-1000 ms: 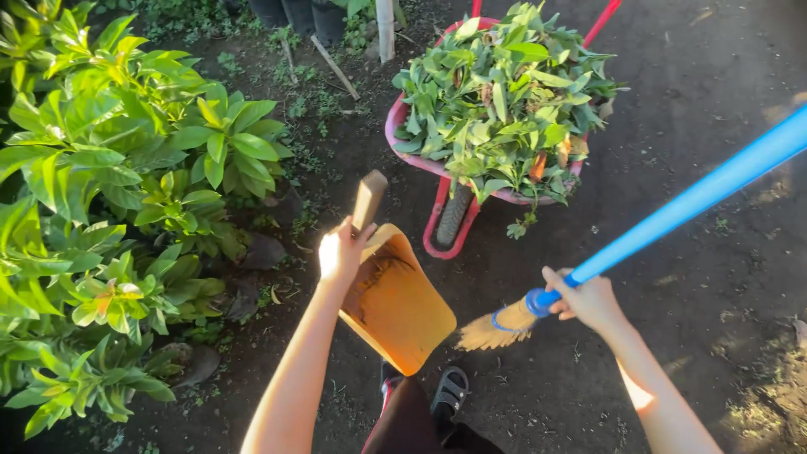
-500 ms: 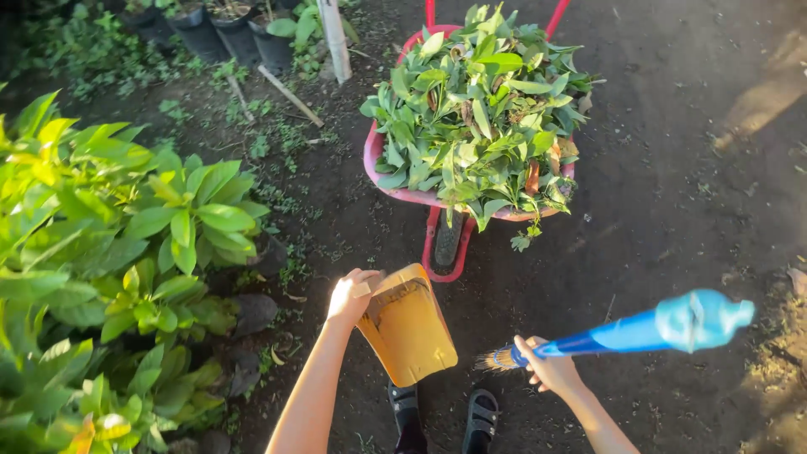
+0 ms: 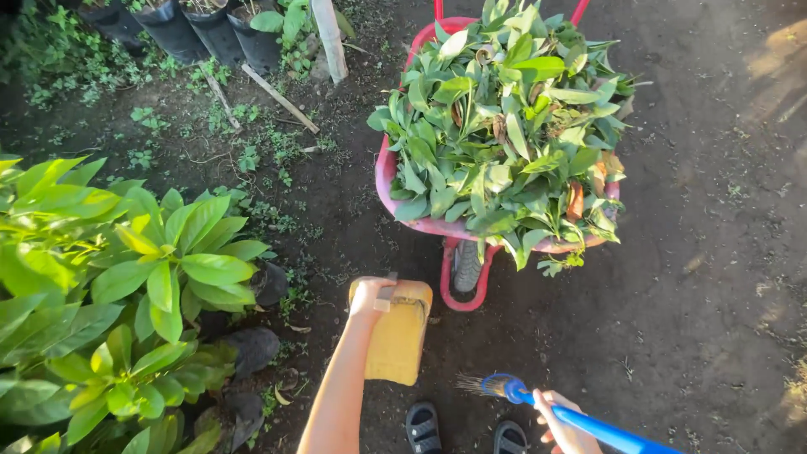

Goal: Sweeping and collecting leaves from the ground into a wheelbarrow using a rake and dustpan.

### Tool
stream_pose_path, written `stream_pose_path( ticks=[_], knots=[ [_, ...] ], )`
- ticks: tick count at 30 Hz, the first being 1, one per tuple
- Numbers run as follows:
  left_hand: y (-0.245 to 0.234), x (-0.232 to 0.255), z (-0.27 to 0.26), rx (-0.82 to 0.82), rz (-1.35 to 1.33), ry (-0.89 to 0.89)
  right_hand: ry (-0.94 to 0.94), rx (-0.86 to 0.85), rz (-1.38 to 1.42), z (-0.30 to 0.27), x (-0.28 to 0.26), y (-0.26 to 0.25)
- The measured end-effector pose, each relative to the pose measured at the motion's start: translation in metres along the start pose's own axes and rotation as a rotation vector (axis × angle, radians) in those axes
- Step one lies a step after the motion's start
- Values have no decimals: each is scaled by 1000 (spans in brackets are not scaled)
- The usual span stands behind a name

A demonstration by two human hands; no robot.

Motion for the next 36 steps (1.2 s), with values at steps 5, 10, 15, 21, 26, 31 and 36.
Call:
stream_pose_path(
  ticks=[5, 10, 15, 21, 26, 31, 36],
  knots=[
    [59, -89, 41, 40, -404, -285, -95, 24, 134, 41, 16, 29],
    [82, -115, 68, -2, -570, -504, -68, 102, 113, 50, 17, 36],
    [63, -87, 94, 47, -209, -176, -88, 198, 171, 63, 27, 37],
    [31, 3, 133, 104, -107, -88, 68, 18, 39, 47, -3, 20],
    [17, 26, 124, 173, -179, -219, -7, 103, 63, 26, -23, 16],
    [5, 34, 18, 440, -214, -139, -79, 81, 177, -13, -83, 2],
    [9, 146, -145, -193, -366, 132, -302, -48, 191, -80, -181, -8]
  ],
)
Point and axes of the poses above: each hand's wrist, its own z-axis towards the middle knuckle, its own y-axis out of the palm, x = y × z, the point moved 10 cm from there along z, towards the middle knuckle, and after that the axes turned 13 degrees about x, right-handed, at the moved point
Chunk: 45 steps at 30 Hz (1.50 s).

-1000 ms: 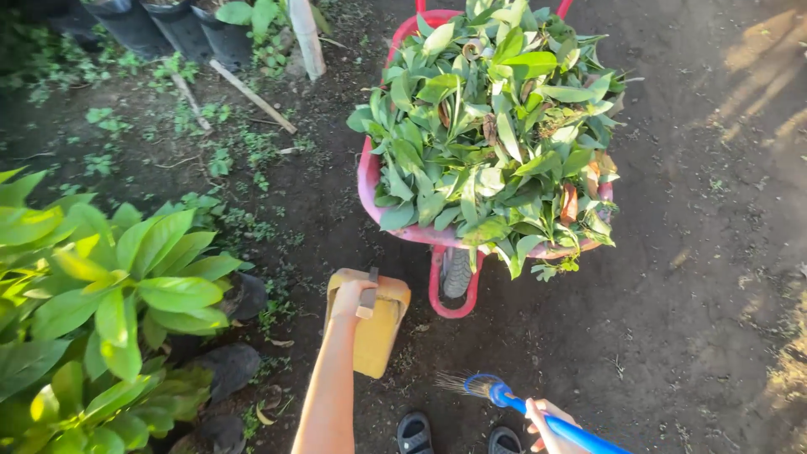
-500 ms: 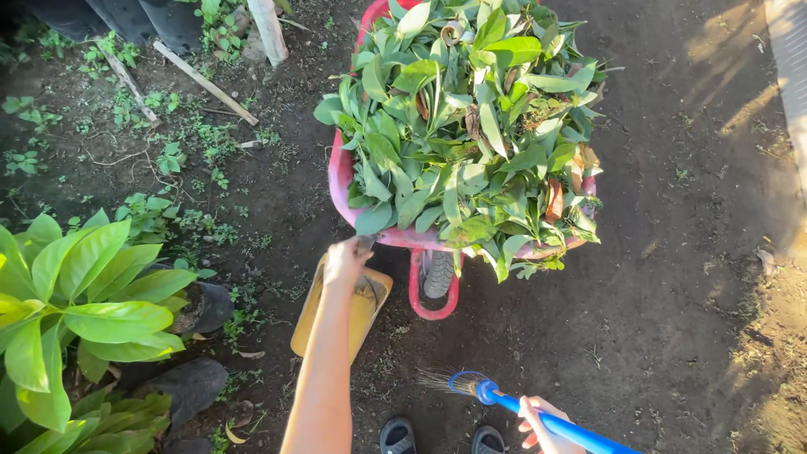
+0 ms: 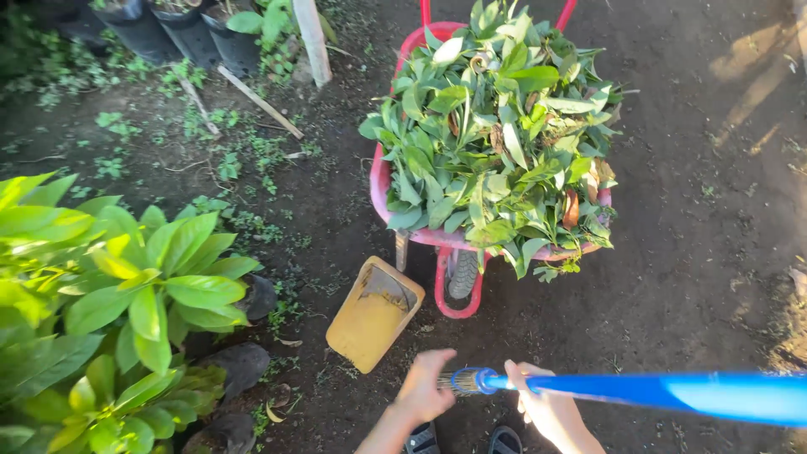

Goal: Sweeping and collecting leaves from the ground into a wheelbarrow using a rake and dustpan.

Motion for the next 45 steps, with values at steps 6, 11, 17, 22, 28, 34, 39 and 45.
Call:
stream_pose_path(
  ticks=[6, 11, 17, 22, 28, 34, 39, 45],
  knots=[
    [-10, 88, -44, 151, -256, -233, -79, -139, 184, -20, -90, 38],
    [-65, 69, -25, 577, 56, -2, 9, -208, 137, -13, -134, 64],
    [-92, 15, 26, 566, 298, 59, -220, -257, 151, 50, -174, 82],
    [-72, -71, 76, 372, 404, -37, -264, -294, 70, 102, -219, 92],
    [-43, -127, 118, 108, 619, -365, -164, -376, -67, 177, -206, 121],
    [-50, -79, 175, 374, 370, -308, -138, -303, -130, 289, -163, 144],
    [-25, -92, 196, 365, 296, -333, -199, -354, 36, 320, -195, 141],
    [-5, -91, 202, 338, 277, -309, -189, -288, -35, 314, -190, 136]
  ],
)
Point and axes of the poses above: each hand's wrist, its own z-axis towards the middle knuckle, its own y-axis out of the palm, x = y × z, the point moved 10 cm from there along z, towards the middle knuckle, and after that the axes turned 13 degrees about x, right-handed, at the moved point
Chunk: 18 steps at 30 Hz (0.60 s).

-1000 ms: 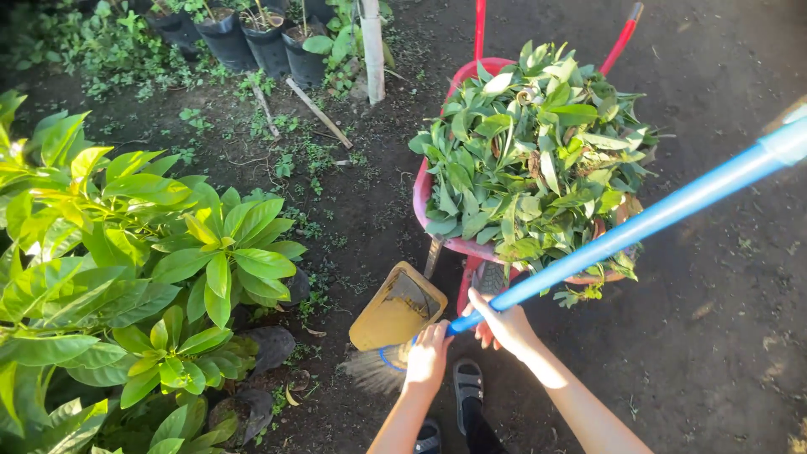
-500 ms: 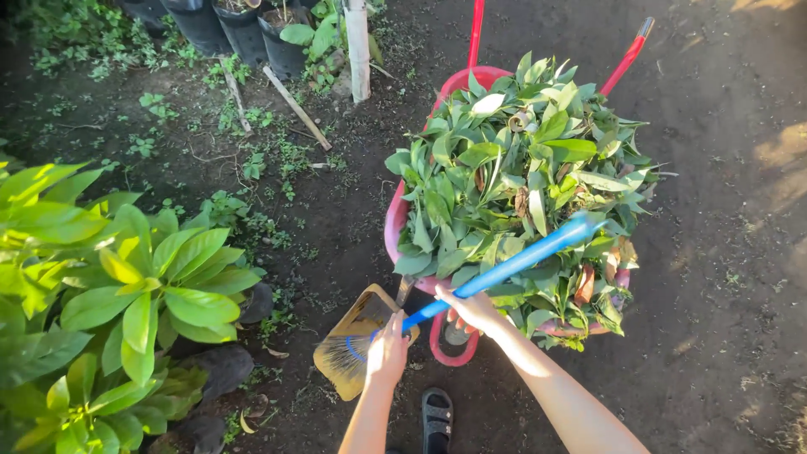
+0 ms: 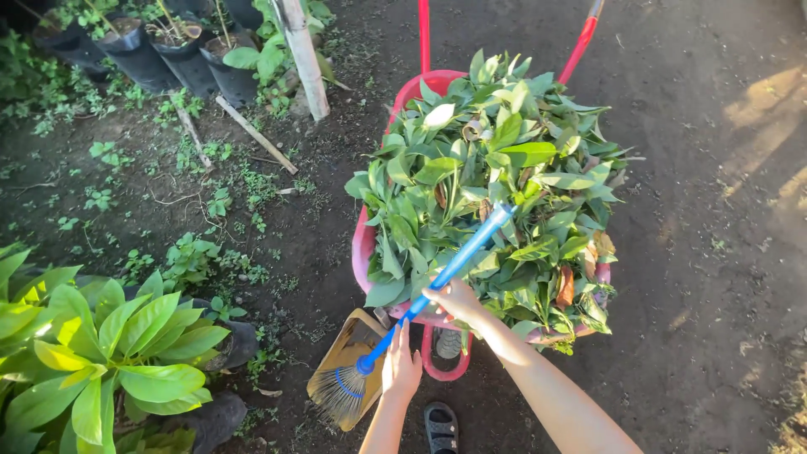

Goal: Sweeping and collecting leaves from the ground into a wheelbarrow using a rake and dustpan.

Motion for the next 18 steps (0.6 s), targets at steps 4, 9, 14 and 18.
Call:
stream_pose_path(
  ticks=[4, 9, 14, 18],
  knots=[
    [6, -6, -11, -78, 66, -62, -39, 57, 64, 1, 19, -6],
    [-7, -9, -27, -81, 78, -80, 21, 112, 77, -18, 34, -23],
    [-26, -6, -45, -93, 62, -39, 44, 226, 214, -21, 65, -50],
    [-42, -5, -59, -74, 63, -15, 33, 305, 320, -13, 105, -74]
  ],
)
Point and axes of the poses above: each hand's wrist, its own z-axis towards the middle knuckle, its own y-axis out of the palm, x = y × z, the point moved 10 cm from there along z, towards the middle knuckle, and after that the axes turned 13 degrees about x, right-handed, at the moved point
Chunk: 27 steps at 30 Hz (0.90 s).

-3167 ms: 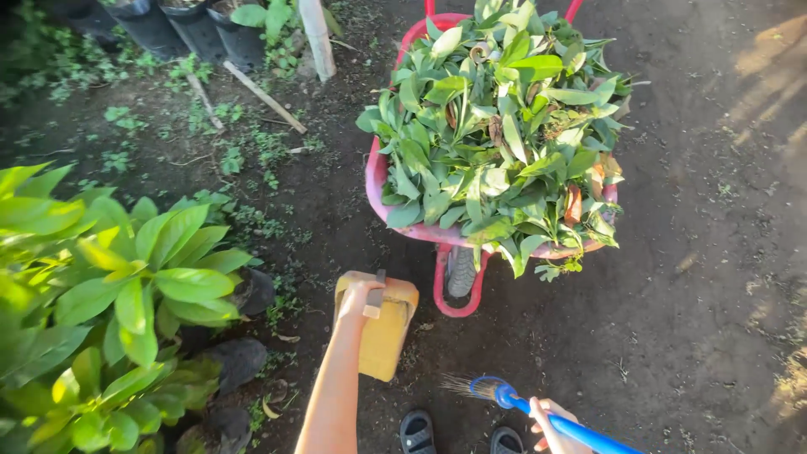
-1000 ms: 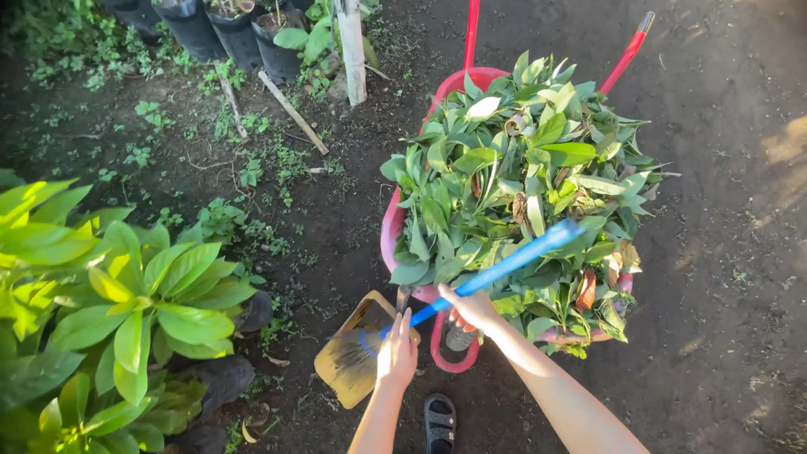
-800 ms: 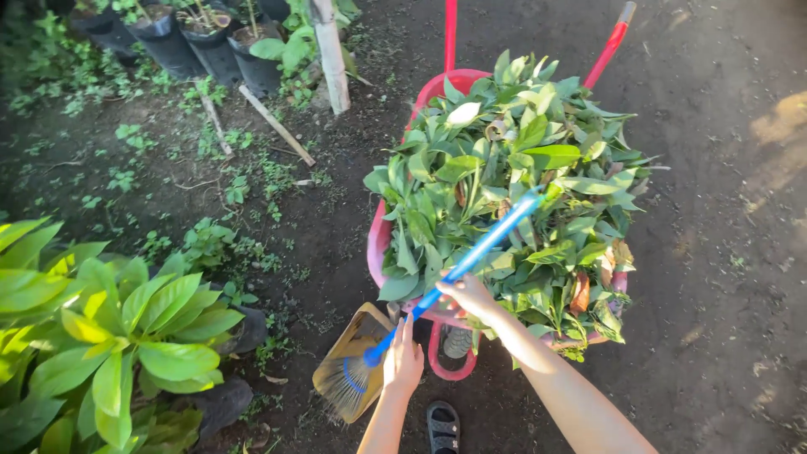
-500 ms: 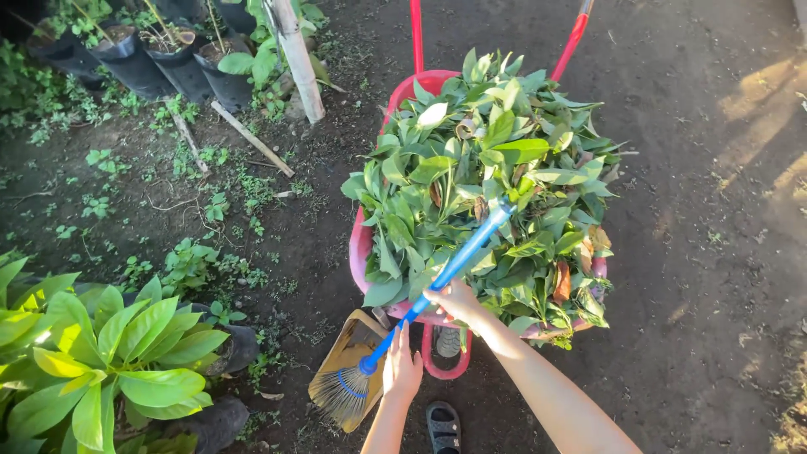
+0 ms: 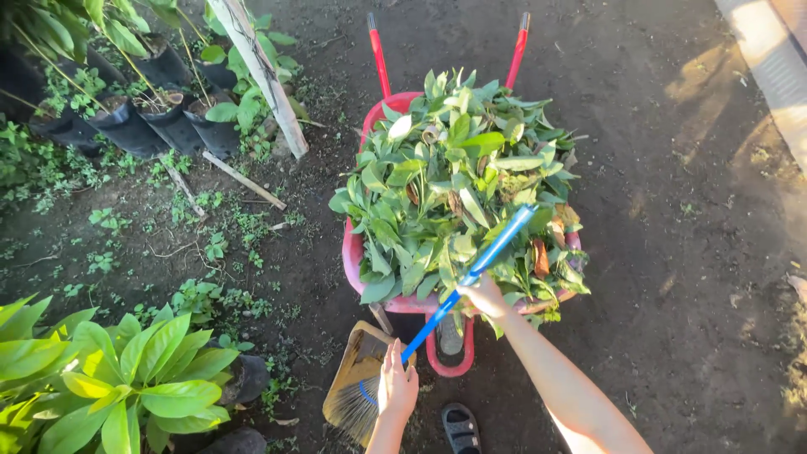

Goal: Sweeping and collecting leaves from the ground into a wheelbarrow using a rake and dustpan.

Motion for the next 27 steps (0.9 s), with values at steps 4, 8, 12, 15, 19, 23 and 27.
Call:
stream_pose_path(
  ticks=[4, 8, 12, 15, 19, 23, 27],
  knots=[
    [-1, -5, -9, -58, 41, -51, 73, 56, -5, 4, 19, -21],
    [12, -9, -9, -29, 32, 3, 108, 246, -4, 7, 27, -50],
    [26, -15, -14, -31, -6, -11, -101, 241, 134, 20, 26, -40],
    [34, -16, -9, -75, 41, -50, -468, 183, -80, -26, -52, -16],
    [16, 1, 11, 22, -35, -27, -578, -75, -102, -61, -120, 46],
    [-14, 28, 39, 98, -56, 12, -605, -182, -186, -73, -158, 102],
    [-11, 26, 68, 58, -15, -42, -530, -199, -63, -27, -154, 135]
  ],
)
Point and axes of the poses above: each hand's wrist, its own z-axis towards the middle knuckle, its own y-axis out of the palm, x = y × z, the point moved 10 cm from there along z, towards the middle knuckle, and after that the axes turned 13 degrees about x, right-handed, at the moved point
